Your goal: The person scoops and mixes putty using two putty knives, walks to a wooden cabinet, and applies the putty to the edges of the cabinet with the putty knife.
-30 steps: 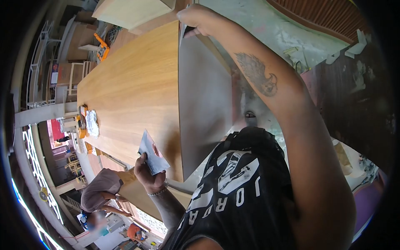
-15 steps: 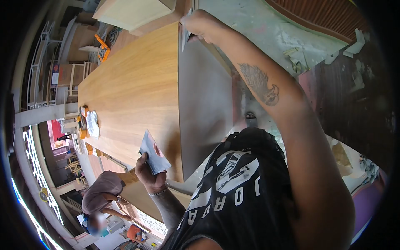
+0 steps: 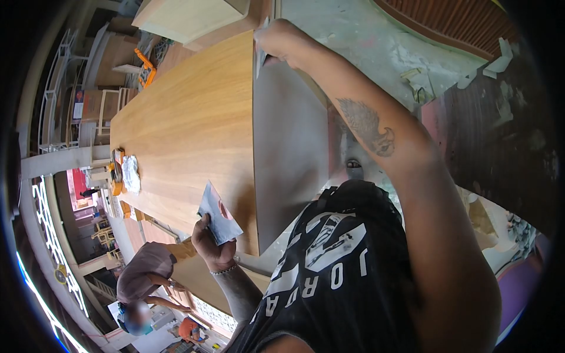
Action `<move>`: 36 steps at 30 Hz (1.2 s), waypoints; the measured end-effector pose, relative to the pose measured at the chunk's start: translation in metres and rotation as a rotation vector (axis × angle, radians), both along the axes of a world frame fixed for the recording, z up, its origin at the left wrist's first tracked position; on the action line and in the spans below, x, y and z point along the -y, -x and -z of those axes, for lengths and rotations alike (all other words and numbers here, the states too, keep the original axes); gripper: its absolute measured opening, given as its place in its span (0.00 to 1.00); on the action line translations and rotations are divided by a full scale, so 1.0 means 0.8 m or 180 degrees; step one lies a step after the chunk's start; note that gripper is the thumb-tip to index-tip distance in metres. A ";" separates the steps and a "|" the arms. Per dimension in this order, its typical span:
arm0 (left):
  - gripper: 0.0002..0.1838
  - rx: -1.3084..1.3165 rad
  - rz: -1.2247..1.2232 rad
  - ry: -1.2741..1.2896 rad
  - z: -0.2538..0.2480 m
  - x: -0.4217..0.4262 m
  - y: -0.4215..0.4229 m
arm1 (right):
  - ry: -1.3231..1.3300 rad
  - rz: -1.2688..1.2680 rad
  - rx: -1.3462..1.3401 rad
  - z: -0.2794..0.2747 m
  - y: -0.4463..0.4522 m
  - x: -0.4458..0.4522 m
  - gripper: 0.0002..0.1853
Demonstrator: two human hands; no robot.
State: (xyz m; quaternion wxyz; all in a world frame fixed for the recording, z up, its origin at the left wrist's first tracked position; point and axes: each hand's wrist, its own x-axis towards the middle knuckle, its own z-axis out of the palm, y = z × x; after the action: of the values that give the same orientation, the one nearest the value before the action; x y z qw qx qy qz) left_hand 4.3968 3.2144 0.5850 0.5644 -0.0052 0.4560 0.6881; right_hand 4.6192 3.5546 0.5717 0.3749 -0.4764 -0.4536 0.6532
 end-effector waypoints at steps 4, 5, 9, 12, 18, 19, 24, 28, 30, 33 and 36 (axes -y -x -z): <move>0.23 0.0043 0.0053 -0.0054 -0.001 0.000 -0.002 | -0.0150 0.0031 0.0227 -0.020 0.010 0.013 0.12; 0.23 0.0045 -0.0021 -0.0060 -0.001 0.000 -0.002 | -0.0149 0.0033 0.0224 -0.016 0.009 0.010 0.12; 0.25 0.0311 0.0184 -0.0384 0.003 0.008 0.005 | -0.0097 -0.0032 -0.0031 -0.010 -0.002 0.011 0.12; 0.25 0.0290 0.0108 -0.0329 0.006 0.010 0.007 | 0.0069 0.0064 0.0063 -0.002 0.008 0.015 0.12; 0.25 0.0398 0.0192 -0.0416 0.007 0.015 0.013 | -0.0099 0.0087 0.0301 -0.012 0.009 0.021 0.13; 0.25 0.0442 0.0253 -0.0459 0.007 0.016 0.014 | -0.0089 0.0093 0.0280 -0.013 0.006 0.021 0.13; 0.25 0.0416 0.0328 -0.0462 0.006 0.014 0.015 | -0.0016 0.0105 0.0293 -0.007 0.014 0.034 0.13; 0.26 0.0358 0.0299 -0.0438 0.005 0.017 0.020 | -0.0080 0.0099 0.0648 -0.013 0.023 0.039 0.13; 0.26 0.0282 0.0246 -0.0406 0.006 0.017 0.024 | -0.0087 0.0171 0.0503 -0.009 0.012 0.042 0.13; 0.26 0.0332 0.0293 -0.0447 0.013 0.020 0.028 | -0.0069 0.0193 0.0373 -0.005 0.007 0.050 0.12; 0.26 0.0342 0.0359 -0.0436 0.013 0.017 0.029 | -0.0029 0.0248 0.0499 -0.007 0.025 0.054 0.12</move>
State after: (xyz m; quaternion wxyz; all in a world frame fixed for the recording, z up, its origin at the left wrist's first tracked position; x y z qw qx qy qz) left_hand 4.3734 3.2010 0.5749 0.6249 0.0222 0.3766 0.6835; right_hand 4.5993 3.5112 0.5775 0.3656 -0.5417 -0.4657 0.5967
